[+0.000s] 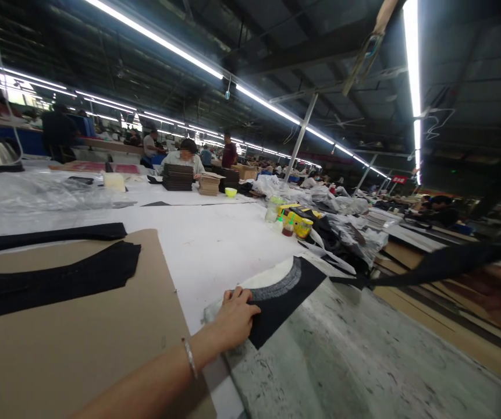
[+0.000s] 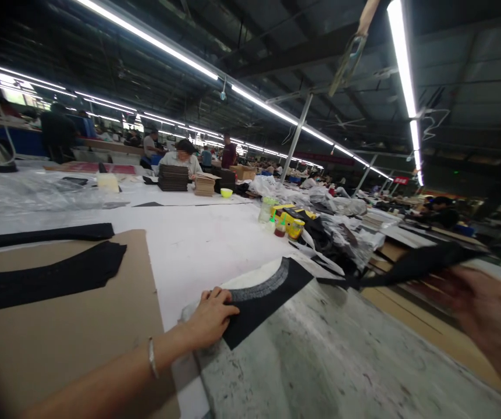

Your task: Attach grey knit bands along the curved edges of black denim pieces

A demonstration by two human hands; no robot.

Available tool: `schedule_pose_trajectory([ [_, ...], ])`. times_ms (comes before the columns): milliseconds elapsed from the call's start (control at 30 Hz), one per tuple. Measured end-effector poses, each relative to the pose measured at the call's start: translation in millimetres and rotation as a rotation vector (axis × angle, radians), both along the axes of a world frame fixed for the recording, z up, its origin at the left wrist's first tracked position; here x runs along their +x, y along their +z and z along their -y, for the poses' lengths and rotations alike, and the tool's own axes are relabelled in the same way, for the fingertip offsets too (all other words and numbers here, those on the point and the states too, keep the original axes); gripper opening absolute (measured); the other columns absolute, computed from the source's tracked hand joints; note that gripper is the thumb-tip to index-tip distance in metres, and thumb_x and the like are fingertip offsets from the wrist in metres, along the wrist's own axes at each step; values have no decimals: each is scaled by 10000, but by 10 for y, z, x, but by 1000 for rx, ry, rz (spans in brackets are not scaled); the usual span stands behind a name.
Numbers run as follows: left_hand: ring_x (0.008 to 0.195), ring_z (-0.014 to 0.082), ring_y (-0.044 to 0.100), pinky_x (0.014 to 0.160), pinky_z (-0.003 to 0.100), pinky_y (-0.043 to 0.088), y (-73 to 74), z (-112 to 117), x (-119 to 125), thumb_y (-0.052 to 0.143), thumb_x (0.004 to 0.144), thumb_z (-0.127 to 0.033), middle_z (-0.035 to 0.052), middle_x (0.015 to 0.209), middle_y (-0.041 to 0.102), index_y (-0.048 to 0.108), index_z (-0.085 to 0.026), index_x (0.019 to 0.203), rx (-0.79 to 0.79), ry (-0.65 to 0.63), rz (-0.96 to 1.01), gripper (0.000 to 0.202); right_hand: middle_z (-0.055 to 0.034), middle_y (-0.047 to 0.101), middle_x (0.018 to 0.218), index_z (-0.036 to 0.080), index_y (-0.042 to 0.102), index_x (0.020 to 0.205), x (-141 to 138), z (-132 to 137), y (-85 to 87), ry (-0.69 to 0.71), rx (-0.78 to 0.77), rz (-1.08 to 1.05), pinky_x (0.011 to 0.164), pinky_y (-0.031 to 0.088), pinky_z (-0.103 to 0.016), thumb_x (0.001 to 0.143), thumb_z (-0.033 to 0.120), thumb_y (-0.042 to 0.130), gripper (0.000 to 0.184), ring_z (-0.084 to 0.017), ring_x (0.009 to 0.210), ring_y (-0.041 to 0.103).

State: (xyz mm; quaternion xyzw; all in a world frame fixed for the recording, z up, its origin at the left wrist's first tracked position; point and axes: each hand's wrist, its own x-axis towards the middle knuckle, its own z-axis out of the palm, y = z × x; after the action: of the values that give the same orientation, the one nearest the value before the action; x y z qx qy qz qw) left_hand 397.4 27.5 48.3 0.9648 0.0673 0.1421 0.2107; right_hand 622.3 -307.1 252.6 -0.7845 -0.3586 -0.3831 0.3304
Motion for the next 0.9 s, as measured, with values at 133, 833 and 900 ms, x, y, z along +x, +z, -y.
schedule_pose_trajectory([
  [133, 1092, 247, 525, 949, 409, 386, 449, 82, -264, 597, 834, -359, 79, 1157, 587, 565, -245, 1225, -337, 60, 123, 409, -196, 684, 1011, 100, 603, 1032, -679, -1010, 182, 384, 303, -794, 630, 443, -377, 889, 374, 473, 335, -189, 790, 680],
  [833, 1020, 288, 636, 793, 314, 525, 191, -516, -3870, 803, 551, -298, 78, 1051, 698, 578, -161, 1158, -1205, 937, 705, 662, 32, 581, 686, 209, 551, 741, -4703, -4086, -1377, 1375, -747, -740, 670, 420, -257, 732, 136, 535, 75, -132, 707, 554],
  [900, 988, 284, 652, 739, 304, 540, 89, -452, -4191, 807, 564, -319, 80, 1042, 703, 580, -171, 1170, -1301, 1117, 728, 664, 26, 633, 781, 221, 589, 849, -4976, -4105, -1467, 1490, -775, -715, 702, 430, -247, 811, 193, 521, 83, -130, 772, 582],
])
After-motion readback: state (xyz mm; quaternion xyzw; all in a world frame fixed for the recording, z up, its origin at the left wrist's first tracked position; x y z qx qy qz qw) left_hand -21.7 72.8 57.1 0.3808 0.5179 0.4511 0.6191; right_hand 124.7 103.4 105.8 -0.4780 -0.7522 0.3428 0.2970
